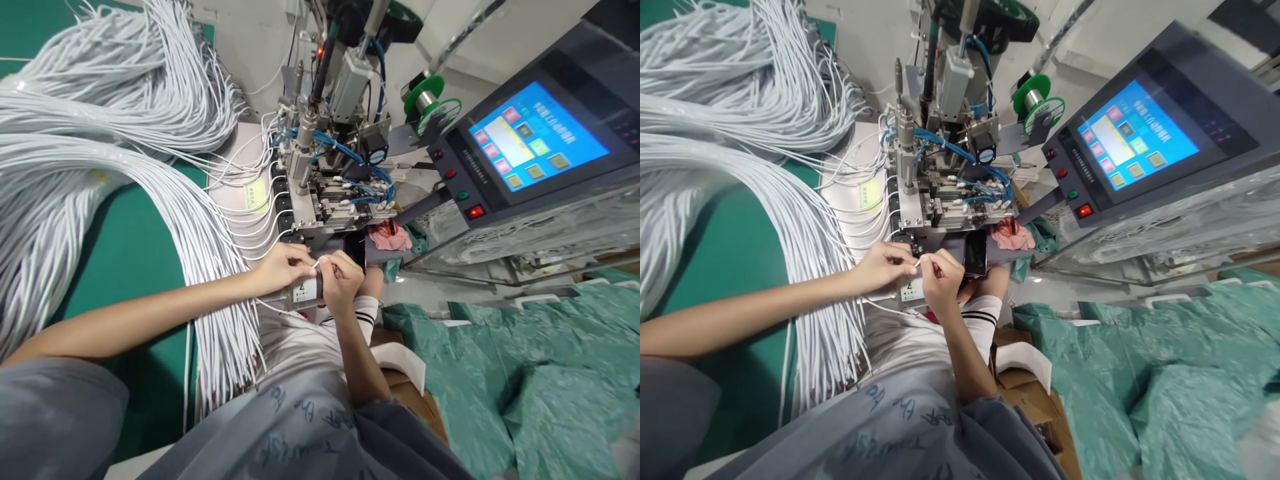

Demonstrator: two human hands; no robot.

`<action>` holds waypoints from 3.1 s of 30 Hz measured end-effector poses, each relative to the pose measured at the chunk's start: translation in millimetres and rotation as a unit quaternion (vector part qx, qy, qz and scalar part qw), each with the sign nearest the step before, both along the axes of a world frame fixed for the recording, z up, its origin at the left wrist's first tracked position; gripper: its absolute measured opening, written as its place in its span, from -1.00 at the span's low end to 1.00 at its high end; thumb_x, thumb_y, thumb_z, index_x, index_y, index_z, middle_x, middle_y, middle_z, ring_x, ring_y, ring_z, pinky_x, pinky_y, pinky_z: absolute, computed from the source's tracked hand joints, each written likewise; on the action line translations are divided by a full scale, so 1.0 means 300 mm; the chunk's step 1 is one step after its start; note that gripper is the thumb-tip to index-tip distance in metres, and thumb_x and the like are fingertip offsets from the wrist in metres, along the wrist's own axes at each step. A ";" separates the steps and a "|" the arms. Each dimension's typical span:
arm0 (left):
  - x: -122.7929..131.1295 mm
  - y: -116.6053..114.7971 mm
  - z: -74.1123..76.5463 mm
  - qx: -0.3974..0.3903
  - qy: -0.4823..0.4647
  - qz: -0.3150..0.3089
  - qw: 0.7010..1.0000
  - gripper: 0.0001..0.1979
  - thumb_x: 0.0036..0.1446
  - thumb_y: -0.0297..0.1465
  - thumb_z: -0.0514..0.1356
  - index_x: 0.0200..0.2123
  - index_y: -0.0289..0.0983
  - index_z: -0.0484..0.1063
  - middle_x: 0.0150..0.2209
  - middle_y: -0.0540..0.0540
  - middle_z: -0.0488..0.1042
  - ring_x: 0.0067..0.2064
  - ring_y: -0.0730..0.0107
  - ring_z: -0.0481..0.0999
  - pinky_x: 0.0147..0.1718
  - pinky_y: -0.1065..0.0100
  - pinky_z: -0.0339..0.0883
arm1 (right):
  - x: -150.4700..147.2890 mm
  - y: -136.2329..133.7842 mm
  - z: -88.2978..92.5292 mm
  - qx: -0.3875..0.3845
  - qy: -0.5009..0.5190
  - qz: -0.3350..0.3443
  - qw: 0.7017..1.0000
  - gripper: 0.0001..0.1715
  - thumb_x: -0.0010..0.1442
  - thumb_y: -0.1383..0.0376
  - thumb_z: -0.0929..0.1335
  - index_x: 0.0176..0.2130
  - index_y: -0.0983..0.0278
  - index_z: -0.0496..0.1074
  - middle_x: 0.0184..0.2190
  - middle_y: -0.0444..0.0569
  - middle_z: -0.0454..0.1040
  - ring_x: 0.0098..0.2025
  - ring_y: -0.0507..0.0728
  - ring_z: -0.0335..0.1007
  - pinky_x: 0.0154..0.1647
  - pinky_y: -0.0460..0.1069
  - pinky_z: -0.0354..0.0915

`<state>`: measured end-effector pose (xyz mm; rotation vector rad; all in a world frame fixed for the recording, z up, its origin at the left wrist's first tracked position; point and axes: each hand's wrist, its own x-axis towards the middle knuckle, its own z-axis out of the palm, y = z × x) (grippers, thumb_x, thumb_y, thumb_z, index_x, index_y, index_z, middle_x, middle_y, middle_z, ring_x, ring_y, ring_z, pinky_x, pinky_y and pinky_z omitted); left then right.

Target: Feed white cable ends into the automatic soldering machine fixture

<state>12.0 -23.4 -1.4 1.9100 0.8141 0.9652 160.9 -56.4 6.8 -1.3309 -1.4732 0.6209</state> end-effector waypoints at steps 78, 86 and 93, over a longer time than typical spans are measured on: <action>-0.055 0.055 0.063 0.130 0.577 0.117 0.798 -0.70 0.17 -0.59 -0.06 -0.14 -0.48 0.41 -0.36 -0.31 0.46 -0.41 0.10 0.51 -0.54 0.31 0.23 | -0.082 -0.204 -0.033 -0.158 -0.355 0.227 0.893 -0.79 0.21 0.31 0.23 -0.20 0.24 0.42 -0.33 -0.02 0.53 -0.37 0.09 0.42 -0.33 -0.06 0.21; -0.023 -0.014 0.110 0.182 0.319 -0.038 0.929 -0.68 0.29 -0.34 -0.08 -0.19 -0.35 0.43 -0.30 -0.17 0.44 -0.28 0.31 0.47 -0.31 0.34 0.33 | -0.055 -0.197 -0.006 -0.154 -0.352 0.281 0.879 -0.73 0.24 0.29 0.22 -0.38 0.25 0.46 -0.40 -0.04 0.55 -0.32 0.09 0.44 -0.25 -0.05 0.23; -0.008 -0.021 0.067 0.060 0.036 -0.065 0.995 -0.66 0.18 -0.26 0.13 -0.11 -0.40 0.44 -0.32 -0.16 0.48 -0.33 0.42 0.45 -0.34 0.44 0.31 | 0.101 -0.052 0.052 -0.157 -0.048 0.170 0.972 -0.89 0.05 0.28 0.38 -0.44 0.28 0.45 -0.50 -0.08 0.49 -0.46 0.04 0.37 -0.42 -0.08 0.26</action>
